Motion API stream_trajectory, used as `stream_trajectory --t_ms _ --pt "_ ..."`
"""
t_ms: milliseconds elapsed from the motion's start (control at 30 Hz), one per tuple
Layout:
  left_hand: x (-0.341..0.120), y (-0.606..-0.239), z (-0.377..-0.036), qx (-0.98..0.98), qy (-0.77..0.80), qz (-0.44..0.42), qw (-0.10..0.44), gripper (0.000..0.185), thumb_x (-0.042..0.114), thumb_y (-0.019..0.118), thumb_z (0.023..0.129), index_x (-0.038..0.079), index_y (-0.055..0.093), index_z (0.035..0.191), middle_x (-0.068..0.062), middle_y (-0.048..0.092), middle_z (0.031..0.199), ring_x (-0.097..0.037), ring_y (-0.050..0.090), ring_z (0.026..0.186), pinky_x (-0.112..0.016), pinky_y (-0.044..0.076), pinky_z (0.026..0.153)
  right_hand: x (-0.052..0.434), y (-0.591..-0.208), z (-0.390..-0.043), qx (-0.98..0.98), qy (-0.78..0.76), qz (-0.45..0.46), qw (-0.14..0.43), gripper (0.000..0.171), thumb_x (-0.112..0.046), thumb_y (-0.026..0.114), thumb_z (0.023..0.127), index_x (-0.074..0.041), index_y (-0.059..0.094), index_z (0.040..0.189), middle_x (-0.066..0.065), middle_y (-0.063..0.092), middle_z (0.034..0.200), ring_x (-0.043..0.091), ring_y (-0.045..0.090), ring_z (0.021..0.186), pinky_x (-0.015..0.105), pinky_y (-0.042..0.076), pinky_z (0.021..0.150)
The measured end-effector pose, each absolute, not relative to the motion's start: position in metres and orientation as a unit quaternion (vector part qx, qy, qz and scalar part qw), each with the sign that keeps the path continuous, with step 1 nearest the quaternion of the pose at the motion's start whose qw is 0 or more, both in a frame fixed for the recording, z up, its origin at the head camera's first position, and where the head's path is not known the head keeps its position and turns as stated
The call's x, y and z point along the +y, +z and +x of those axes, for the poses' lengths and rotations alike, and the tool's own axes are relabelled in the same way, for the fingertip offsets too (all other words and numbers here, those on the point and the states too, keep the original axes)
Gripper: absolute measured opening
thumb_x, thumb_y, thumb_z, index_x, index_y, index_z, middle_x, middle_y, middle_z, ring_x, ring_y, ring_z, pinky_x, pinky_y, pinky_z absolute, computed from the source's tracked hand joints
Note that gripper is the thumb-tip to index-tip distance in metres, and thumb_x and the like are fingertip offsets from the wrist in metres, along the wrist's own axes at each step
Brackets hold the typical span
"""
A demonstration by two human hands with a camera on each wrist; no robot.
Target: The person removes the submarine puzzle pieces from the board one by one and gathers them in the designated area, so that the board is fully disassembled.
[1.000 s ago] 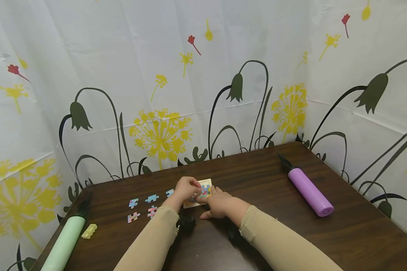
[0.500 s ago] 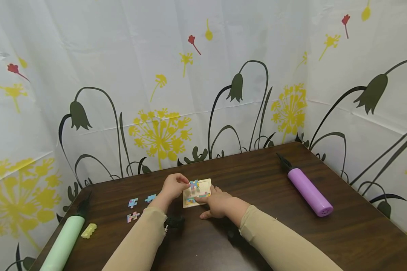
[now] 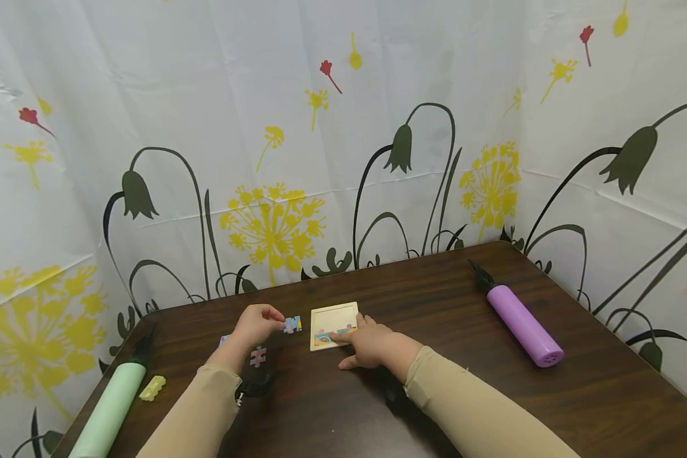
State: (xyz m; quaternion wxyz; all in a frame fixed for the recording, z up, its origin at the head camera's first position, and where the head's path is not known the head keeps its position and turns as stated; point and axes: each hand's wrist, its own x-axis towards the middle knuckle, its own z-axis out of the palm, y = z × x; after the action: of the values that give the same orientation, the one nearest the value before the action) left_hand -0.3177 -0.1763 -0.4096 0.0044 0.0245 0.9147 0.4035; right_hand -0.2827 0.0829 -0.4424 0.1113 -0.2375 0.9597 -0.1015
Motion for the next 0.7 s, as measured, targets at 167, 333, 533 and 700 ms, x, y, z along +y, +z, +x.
stream_trajectory --t_ms 167,333,533,700 --pt "-0.185 -0.419 -0.31 0.915 0.402 0.027 0.021 0.007 0.002 0.074 0.084 0.001 0.068 0.084 -0.006 0.062 0.08 -0.019 0.05 0.067 -0.03 0.042 0.056 0.083 -0.442 -0.282 0.959 -0.101 -0.239 0.112 0.067 -0.055 0.065 0.088 -0.041 0.042 0.149 0.031 0.019 0.156 0.044 0.022 0.142 0.055 0.03 0.108" --pt "-0.192 -0.422 -0.304 0.916 0.398 0.033 0.04 0.007 -0.001 0.073 0.082 0.001 0.067 0.081 -0.008 0.062 0.085 -0.019 0.049 0.068 -0.031 0.043 0.057 0.082 -0.441 -0.282 0.959 -0.101 -0.239 0.111 0.067 -0.055 0.065 0.089 -0.04 0.042 0.149 0.03 0.019 0.156 0.045 0.024 0.142 0.054 0.03 0.108" --pt "-0.193 -0.425 -0.303 0.906 0.416 0.023 0.077 0.008 -0.004 0.073 0.082 0.001 0.066 0.081 -0.007 0.058 0.078 -0.014 0.043 0.047 -0.025 0.037 0.043 0.082 -0.44 -0.282 0.96 -0.103 -0.238 0.109 0.067 -0.054 0.066 0.089 -0.04 0.042 0.149 0.031 0.02 0.155 0.045 0.023 0.142 0.056 0.031 0.107" --pt "-0.194 -0.429 -0.305 0.907 0.413 0.02 0.079 0.008 -0.004 0.073 0.081 0.001 0.066 0.082 -0.006 0.057 0.075 -0.011 0.041 0.044 -0.024 0.036 0.043 0.082 -0.442 -0.283 0.96 -0.102 -0.237 0.112 0.067 -0.056 0.065 0.088 -0.041 0.041 0.149 0.03 0.019 0.156 0.044 0.023 0.142 0.055 0.03 0.108"
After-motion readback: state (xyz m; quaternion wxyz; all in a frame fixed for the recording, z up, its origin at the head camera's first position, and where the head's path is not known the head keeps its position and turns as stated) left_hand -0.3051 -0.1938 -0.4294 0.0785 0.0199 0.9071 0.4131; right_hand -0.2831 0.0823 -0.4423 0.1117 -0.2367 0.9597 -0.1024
